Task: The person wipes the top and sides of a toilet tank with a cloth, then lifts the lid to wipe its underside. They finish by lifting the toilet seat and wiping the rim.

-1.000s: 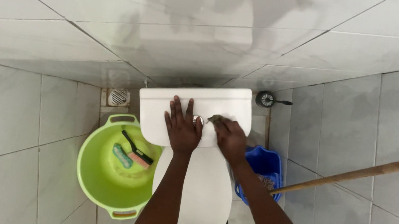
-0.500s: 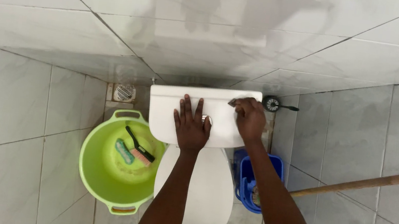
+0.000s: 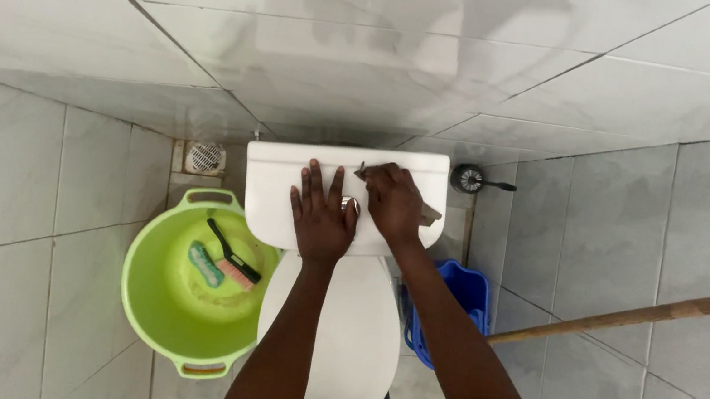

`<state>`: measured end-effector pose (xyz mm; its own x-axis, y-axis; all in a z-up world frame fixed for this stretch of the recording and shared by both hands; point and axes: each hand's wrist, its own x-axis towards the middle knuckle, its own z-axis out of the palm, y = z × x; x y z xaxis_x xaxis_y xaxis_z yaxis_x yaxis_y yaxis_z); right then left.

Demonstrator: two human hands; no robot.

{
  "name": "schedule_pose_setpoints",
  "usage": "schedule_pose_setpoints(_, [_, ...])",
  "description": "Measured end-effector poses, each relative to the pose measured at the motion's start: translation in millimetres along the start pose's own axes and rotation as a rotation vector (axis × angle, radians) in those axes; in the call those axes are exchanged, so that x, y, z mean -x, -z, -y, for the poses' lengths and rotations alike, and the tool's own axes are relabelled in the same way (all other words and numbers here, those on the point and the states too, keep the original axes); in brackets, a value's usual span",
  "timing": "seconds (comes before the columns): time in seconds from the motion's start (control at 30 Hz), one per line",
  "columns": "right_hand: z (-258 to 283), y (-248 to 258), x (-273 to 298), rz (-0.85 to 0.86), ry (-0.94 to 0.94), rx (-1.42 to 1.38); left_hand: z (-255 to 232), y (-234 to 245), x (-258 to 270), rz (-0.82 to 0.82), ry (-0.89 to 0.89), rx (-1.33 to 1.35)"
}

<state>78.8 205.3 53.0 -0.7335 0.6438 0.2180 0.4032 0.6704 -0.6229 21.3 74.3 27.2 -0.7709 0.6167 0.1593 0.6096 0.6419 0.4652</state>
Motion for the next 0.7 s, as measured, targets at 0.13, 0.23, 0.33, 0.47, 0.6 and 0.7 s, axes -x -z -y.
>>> schedule_pose_setpoints(0.13, [-37.5,9.2,6.8,-0.192,-0.144,0.0,1.4,-0.8,-0.5,0.017,0.002,-0.007])
schedule_pose_setpoints(0.23, [-66.5,28.0,13.5,-0.442,-0.38,-0.108,2.0,-2.9,0.1,0.025,0.006,-0.01])
schedule_pose_setpoints(0.33, [-61.7,28.0,17.6,-0.425,-0.249,-0.018,3.3,-4.5,0.3,0.035,0.017,-0.011])
schedule_pose_setpoints(0.47, [-42.4,13.3,17.6,-0.208,0.022,0.1,2.1,-3.8,1.3,0.015,0.005,-0.026])
schedule_pose_setpoints(0.6, [-60.0,13.4,4.8,-0.303,-0.172,0.132,1.9,-5.2,0.9,0.01,-0.005,-0.032])
schedule_pose_setpoints(0.7, [-54.7,9.4,9.9,-0.298,-0.207,0.155,3.6,-3.5,3.0,0.026,-0.008,-0.033])
